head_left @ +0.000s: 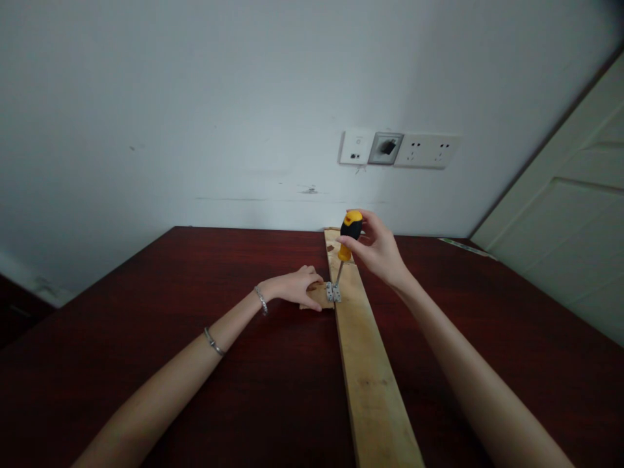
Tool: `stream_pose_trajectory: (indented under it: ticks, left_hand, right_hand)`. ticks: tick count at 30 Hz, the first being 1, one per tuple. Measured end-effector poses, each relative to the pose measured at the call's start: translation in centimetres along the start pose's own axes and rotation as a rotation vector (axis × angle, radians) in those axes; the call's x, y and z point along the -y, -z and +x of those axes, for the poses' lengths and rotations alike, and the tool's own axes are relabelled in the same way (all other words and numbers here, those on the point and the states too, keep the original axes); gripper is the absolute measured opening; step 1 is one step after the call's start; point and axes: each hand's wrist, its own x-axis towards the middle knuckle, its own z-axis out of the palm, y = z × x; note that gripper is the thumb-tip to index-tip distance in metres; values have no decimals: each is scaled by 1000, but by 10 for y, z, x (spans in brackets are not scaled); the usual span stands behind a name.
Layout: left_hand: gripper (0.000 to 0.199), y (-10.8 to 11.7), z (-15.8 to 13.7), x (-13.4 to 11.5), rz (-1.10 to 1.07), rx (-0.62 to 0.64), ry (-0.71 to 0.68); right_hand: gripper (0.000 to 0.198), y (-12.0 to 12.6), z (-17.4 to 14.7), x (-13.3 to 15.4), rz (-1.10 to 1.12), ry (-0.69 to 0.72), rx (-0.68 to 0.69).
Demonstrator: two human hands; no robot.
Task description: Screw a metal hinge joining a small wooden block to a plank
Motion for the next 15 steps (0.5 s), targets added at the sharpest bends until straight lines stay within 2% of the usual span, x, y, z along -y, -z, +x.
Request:
stream_pose_trajectory:
  ticks: [4, 10, 15]
  left_hand:
    - [63, -1, 0, 2, 0, -1, -6]
    - [65, -2, 1, 3, -3, -8, -22]
    - [63, -1, 1, 2, -4, -8, -18]
  right_hand:
    - [41, -8, -1, -5, 71, -5, -59]
    - [31, -3, -4, 2, 426, -118, 94]
    - [38, 2, -4, 0, 496, -135, 138]
